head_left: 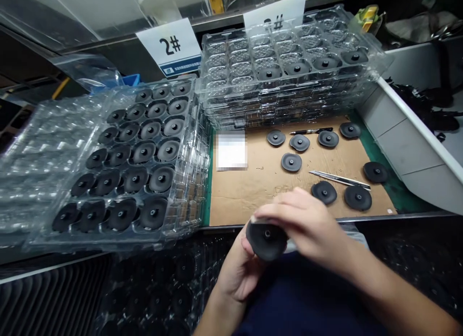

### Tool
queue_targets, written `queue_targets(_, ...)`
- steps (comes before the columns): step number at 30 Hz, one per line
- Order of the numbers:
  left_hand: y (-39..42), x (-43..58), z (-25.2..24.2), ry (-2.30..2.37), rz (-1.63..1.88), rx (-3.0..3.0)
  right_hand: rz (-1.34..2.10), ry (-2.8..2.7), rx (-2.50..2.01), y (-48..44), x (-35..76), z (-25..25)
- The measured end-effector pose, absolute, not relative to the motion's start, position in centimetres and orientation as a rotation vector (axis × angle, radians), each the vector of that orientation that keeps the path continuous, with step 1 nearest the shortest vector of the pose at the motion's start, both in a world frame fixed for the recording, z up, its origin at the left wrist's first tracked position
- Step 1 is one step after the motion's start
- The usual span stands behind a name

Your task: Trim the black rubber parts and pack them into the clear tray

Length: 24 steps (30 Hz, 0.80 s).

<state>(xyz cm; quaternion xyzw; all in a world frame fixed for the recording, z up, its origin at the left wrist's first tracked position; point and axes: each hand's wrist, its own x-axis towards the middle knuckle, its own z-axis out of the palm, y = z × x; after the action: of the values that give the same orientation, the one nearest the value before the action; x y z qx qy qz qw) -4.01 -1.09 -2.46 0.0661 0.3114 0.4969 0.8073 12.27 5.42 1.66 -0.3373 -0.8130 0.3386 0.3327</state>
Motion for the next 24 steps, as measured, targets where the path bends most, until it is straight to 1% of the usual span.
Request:
queue_targets(3, -1.4, -4.8, -2.2, 0.629, 1.043, 0.14, 1.079, -1.985, -1.159, 6.3, 13.9, -0.3)
queue_targets(6, -1.6, -5.2, -2.2, 0.594, 1.075, 0.129, 1.158, -1.902, -1.303, 7.3, 13.8, -3.8)
queue_targets(10, -1.6, -5.3, -2.7, 0.554, 1.077, 0.095, 1.09, -1.972, -1.359, 8.4, 11.5, -9.1)
queue_targets(12, -1.6, -5.3, -2.9, 0.533, 1.091, 0.087, 1.007, -2.006, -1.401, 8.7, 10.8, -10.6)
queue_targets(14, -1.6, -5.3, -3.1, 0.499, 1.109, 0.082, 0.922, -2.019, -1.433, 8.4, 10.7, -11.0)
queue_targets(17, -1.5, -5.3, -3.2, 0.455, 1.116, 0.063, 0.892, -2.027, -1.42, 7.1, 11.8, -9.9)
queue_targets(22, -1.0, -5.1, -3.0, 0.45, 1.051, 0.073, 1.02, -2.049, -1.352, 3.8, 14.6, -7.8)
queue_targets(24, -0.9, -5.0, -3.3, 0.52, 1.062, 0.207, 1.114, -2.005, -1.358, 2.6, 15.2, -7.7)
